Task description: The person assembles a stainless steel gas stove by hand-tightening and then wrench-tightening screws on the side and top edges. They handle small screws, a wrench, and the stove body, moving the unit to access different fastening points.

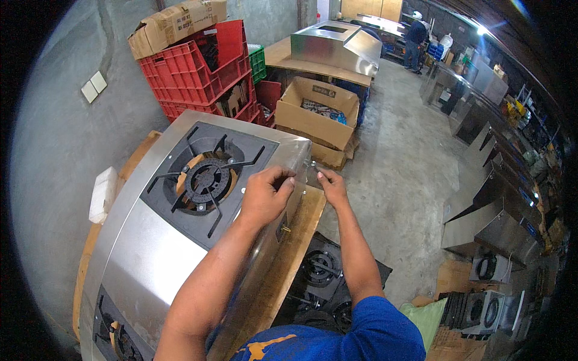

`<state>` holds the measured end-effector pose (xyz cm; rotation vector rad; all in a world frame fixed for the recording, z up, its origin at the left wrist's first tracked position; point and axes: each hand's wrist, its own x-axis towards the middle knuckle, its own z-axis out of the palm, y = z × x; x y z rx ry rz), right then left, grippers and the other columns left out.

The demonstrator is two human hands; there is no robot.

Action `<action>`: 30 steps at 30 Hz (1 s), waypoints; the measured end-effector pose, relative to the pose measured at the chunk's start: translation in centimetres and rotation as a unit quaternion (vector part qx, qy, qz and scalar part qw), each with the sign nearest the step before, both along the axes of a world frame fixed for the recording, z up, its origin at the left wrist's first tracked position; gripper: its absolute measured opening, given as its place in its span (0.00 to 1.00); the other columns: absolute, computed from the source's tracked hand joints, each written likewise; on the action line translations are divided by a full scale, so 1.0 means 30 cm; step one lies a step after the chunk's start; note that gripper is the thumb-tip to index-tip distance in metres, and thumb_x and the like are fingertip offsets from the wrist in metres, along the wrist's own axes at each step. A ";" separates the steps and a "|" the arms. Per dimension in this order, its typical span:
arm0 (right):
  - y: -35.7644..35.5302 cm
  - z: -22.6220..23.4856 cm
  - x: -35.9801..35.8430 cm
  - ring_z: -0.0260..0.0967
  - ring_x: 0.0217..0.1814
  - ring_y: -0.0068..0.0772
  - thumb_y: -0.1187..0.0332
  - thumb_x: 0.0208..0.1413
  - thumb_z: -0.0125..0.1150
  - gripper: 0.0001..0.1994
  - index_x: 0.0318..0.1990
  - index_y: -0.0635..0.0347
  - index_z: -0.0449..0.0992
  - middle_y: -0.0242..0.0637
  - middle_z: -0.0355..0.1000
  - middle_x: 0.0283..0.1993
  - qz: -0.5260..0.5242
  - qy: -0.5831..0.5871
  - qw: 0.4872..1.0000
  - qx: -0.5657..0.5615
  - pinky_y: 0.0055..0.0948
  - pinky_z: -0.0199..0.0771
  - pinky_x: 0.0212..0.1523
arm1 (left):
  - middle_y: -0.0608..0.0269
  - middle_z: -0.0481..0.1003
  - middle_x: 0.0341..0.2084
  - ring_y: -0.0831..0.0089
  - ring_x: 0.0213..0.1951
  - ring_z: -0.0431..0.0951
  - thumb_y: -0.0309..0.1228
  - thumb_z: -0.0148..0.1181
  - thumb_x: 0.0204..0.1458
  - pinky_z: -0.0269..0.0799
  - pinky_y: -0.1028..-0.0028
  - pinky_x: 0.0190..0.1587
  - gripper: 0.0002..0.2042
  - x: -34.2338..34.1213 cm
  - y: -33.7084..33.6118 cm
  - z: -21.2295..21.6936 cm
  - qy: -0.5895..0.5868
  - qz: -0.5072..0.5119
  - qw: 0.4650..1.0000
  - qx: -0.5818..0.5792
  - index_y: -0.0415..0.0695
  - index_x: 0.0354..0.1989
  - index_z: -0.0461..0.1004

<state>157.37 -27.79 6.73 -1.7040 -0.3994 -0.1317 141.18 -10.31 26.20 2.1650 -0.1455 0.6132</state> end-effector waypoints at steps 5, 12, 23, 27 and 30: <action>0.010 -0.004 -0.007 0.71 0.42 0.25 0.68 0.58 0.65 0.14 0.51 0.59 0.80 0.36 0.75 0.36 -0.025 -0.042 0.999 -0.023 0.26 0.70 0.46 | 0.49 0.80 0.29 0.64 0.32 0.81 0.29 0.62 0.51 0.74 0.69 0.37 0.09 -0.001 -0.001 0.000 0.021 0.003 1.000 -0.009 0.36 0.37 0.79; 0.079 -0.056 -0.028 0.74 0.42 0.36 0.74 0.53 0.64 0.13 0.48 0.60 0.80 0.39 0.76 0.38 -0.086 -0.094 0.991 -0.038 0.31 0.73 0.45 | 0.45 0.79 0.31 0.55 0.34 0.82 0.29 0.61 0.50 0.75 0.66 0.39 0.10 0.000 -0.005 0.012 0.032 0.008 0.999 -0.002 0.36 0.37 0.79; 0.125 0.066 -0.098 0.76 0.36 0.51 0.73 0.52 0.59 0.09 0.41 0.64 0.76 0.52 0.75 0.33 -0.080 -0.113 0.924 -0.356 0.42 0.74 0.37 | 0.48 0.80 0.30 0.61 0.33 0.82 0.29 0.62 0.51 0.74 0.68 0.38 0.09 -0.004 -0.003 0.004 0.018 0.006 1.000 -0.006 0.37 0.38 0.79; 0.107 0.094 -0.089 0.77 0.34 0.47 0.73 0.53 0.60 0.11 0.44 0.65 0.75 0.50 0.75 0.30 0.006 0.045 0.986 -0.162 0.41 0.74 0.36 | 0.45 0.79 0.31 0.53 0.34 0.82 0.29 0.61 0.50 0.75 0.64 0.38 0.09 0.000 -0.004 0.009 0.028 0.008 1.000 -0.004 0.37 0.37 0.80; 0.087 0.075 -0.078 0.77 0.35 0.46 0.73 0.54 0.60 0.12 0.46 0.65 0.75 0.49 0.77 0.33 0.010 0.121 0.988 -0.092 0.40 0.75 0.37 | 0.45 0.79 0.32 0.52 0.35 0.81 0.29 0.61 0.50 0.75 0.64 0.39 0.09 -0.001 -0.003 0.014 0.017 0.006 1.000 -0.002 0.37 0.37 0.79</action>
